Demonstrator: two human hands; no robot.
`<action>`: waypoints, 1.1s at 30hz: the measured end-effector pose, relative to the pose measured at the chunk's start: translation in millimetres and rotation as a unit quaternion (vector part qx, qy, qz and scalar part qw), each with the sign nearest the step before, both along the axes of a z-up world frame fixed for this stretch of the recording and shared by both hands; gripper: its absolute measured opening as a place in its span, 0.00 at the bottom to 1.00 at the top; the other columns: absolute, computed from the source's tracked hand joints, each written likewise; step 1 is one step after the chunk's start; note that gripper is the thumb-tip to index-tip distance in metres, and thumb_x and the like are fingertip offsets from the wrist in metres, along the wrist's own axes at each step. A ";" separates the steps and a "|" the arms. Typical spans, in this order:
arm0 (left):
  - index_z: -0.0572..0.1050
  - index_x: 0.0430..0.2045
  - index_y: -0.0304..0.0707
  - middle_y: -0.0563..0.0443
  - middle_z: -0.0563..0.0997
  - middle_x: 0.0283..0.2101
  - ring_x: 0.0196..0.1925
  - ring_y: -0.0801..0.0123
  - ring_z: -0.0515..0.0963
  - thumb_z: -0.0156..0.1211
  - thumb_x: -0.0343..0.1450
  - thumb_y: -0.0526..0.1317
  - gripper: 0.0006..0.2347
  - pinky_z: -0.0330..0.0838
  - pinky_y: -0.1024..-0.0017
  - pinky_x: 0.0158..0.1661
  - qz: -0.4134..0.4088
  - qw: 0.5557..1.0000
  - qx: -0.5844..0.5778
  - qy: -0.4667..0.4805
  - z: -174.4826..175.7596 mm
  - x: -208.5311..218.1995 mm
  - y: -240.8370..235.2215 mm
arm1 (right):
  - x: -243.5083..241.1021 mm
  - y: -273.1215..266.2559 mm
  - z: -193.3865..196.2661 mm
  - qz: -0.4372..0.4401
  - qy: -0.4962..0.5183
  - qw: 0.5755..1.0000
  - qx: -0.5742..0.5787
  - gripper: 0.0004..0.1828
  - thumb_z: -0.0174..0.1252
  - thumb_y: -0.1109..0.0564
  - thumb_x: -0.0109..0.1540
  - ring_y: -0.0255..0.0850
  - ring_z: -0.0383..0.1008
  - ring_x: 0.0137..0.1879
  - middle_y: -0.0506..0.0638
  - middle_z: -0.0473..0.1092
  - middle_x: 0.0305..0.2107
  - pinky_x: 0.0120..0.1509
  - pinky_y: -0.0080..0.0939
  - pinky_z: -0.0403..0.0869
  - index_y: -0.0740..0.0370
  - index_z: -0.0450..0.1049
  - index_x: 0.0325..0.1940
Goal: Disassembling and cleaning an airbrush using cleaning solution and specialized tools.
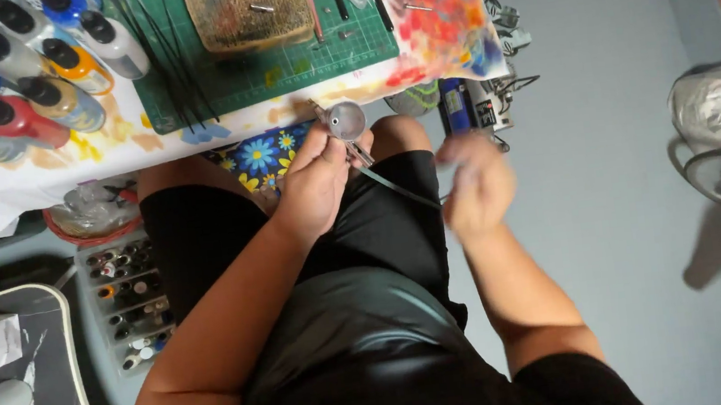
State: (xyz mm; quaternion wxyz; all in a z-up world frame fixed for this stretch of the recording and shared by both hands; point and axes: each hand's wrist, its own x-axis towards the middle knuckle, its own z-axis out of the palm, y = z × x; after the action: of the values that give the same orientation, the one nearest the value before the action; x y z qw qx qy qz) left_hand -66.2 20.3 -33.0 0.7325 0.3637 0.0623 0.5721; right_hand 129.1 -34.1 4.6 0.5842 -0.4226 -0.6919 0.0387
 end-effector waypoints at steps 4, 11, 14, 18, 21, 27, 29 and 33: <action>0.62 0.46 0.35 0.41 0.66 0.40 0.40 0.68 0.59 0.35 0.82 0.40 0.09 0.59 0.71 0.49 -0.019 0.999 0.028 0.017 -2.7 8.4 5.0 | -7.1 -64.9 -84.0 0.066 -0.184 0.978 -0.072 0.15 0.55 0.49 0.69 0.57 0.80 0.50 0.59 0.78 0.42 0.56 0.57 0.75 0.64 0.78 0.48; 0.61 0.43 0.35 0.42 0.64 0.38 0.40 0.69 0.59 0.34 0.81 0.44 0.11 0.58 0.70 0.48 -0.056 0.997 0.053 -0.025 9.0 27.4 1.9 | -5.8 -76.7 -118.5 0.133 -0.149 0.966 -0.164 0.20 0.56 0.49 0.70 0.58 0.82 0.47 0.61 0.79 0.42 0.68 0.65 0.69 0.67 0.78 0.57; 0.62 0.41 0.34 0.42 0.64 0.37 0.40 0.67 0.59 0.35 0.81 0.44 0.11 0.57 0.69 0.48 -0.064 0.996 0.050 -0.039 8.4 25.8 -3.8 | -10.1 -79.3 -115.2 0.136 -0.055 0.975 -0.167 0.16 0.59 0.54 0.67 0.53 0.81 0.39 0.56 0.78 0.35 0.55 0.59 0.75 0.67 0.80 0.54; 0.63 0.38 0.36 0.45 0.64 0.38 0.41 0.66 0.62 0.39 0.81 0.43 0.09 0.58 0.70 0.47 -0.081 0.995 0.025 -0.055 4.6 22.1 -12.5 | -8.0 -78.6 -101.4 0.112 0.031 0.987 -0.115 0.15 0.61 0.57 0.64 0.53 0.78 0.36 0.56 0.76 0.31 0.45 0.55 0.79 0.72 0.81 0.48; 0.64 0.37 0.31 0.42 0.64 0.36 0.41 0.64 0.61 0.38 0.81 0.42 0.11 0.58 0.71 0.50 -0.110 0.992 0.024 -0.055 1.8 21.8 -15.2 | -9.7 -68.3 -85.8 0.085 -0.011 0.994 -0.061 0.15 0.59 0.56 0.65 0.53 0.79 0.41 0.57 0.78 0.36 0.48 0.55 0.78 0.72 0.80 0.49; 0.70 0.37 0.32 0.48 0.70 0.37 0.43 0.71 0.65 0.46 0.80 0.35 0.06 0.62 0.70 0.54 -0.037 0.999 0.030 -0.021 16.0 27.2 -35.3 | 4.9 -66.2 -122.6 -0.069 -0.155 0.978 -0.125 0.17 0.62 0.53 0.67 0.59 0.74 0.56 0.57 0.70 0.47 0.59 0.58 0.71 0.65 0.75 0.57; 0.70 0.39 0.30 0.47 0.70 0.38 0.44 0.71 0.66 0.46 0.80 0.34 0.06 0.63 0.70 0.55 -0.029 0.999 0.032 -0.010 11.6 24.5 -37.9 | 3.5 -70.1 -124.2 -0.055 -0.131 0.981 -0.130 0.16 0.62 0.54 0.67 0.60 0.75 0.51 0.58 0.71 0.43 0.54 0.58 0.72 0.67 0.75 0.54; 0.71 0.41 0.28 0.48 0.71 0.40 0.43 0.71 0.67 0.45 0.80 0.35 0.07 0.66 0.71 0.54 -0.030 0.995 0.072 0.057 17.1 13.4 -31.6 | 10.0 -72.1 -132.0 -0.039 -0.045 0.990 -0.127 0.10 0.61 0.60 0.66 0.58 0.78 0.43 0.58 0.74 0.35 0.48 0.55 0.75 0.71 0.78 0.48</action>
State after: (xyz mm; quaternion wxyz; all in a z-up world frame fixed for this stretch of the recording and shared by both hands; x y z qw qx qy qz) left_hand -52.7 -11.3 -15.9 0.7163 0.4497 0.0519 0.5311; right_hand 139.1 -106.3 -127.4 0.4954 -0.5212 -0.6898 0.0841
